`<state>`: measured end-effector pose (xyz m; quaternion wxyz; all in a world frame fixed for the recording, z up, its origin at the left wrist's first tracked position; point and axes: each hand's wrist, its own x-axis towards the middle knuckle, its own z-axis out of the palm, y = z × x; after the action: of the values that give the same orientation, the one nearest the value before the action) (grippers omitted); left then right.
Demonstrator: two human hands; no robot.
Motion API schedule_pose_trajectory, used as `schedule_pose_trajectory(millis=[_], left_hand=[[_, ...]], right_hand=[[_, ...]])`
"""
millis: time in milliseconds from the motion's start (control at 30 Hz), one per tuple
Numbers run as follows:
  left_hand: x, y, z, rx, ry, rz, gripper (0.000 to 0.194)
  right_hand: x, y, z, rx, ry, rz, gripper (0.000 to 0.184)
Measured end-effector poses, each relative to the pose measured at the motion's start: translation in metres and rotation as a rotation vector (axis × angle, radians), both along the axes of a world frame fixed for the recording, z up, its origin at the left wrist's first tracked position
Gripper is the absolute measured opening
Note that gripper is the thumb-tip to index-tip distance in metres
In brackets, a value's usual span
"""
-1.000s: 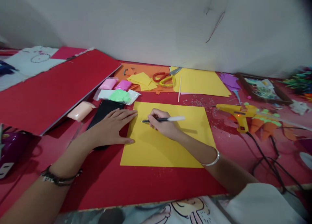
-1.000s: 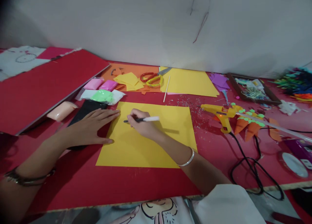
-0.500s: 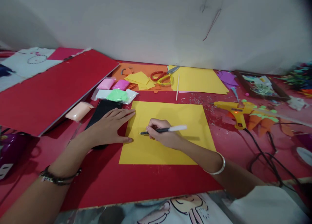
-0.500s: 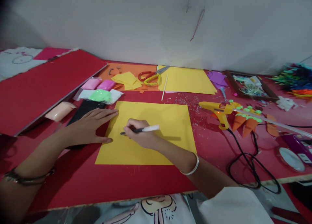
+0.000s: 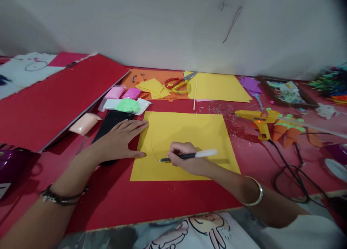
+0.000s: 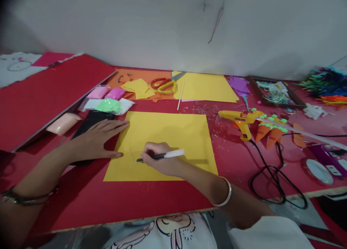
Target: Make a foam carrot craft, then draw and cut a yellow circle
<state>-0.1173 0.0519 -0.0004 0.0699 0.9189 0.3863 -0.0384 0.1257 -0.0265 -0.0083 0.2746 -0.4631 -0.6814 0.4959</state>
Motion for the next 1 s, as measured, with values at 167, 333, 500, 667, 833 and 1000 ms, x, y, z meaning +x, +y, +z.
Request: schedule_pose_trajectory(millis=[167, 333, 500, 667, 833, 1000], left_hand=[[0.000, 0.001, -0.001, -0.004, 0.004, -0.002, 0.087], [0.000, -0.001, 0.000, 0.006, 0.031, -0.002, 0.087], [0.000, 0.000, -0.001, 0.008, 0.045, -0.009, 0.087], [-0.001, 0.001, -0.002, 0.004, 0.042, -0.014, 0.087], [-0.002, 0.001, -0.003, 0.007, 0.050, -0.022, 0.087], [-0.003, 0.001, -0.005, 0.017, 0.055, -0.022, 0.089]], right_hand=[[0.007, -0.008, 0.003, 0.010, -0.049, 0.005, 0.020], [0.012, -0.014, 0.012, 0.010, -0.088, 0.014, 0.017], [0.021, -0.022, 0.016, -0.024, -0.110, -0.016, 0.017], [0.034, -0.030, 0.010, -0.019, -0.137, -0.025, 0.019], [0.045, -0.036, 0.008, -0.027, -0.160, -0.024, 0.019], [0.052, -0.040, 0.009, -0.053, -0.166, -0.037, 0.018]])
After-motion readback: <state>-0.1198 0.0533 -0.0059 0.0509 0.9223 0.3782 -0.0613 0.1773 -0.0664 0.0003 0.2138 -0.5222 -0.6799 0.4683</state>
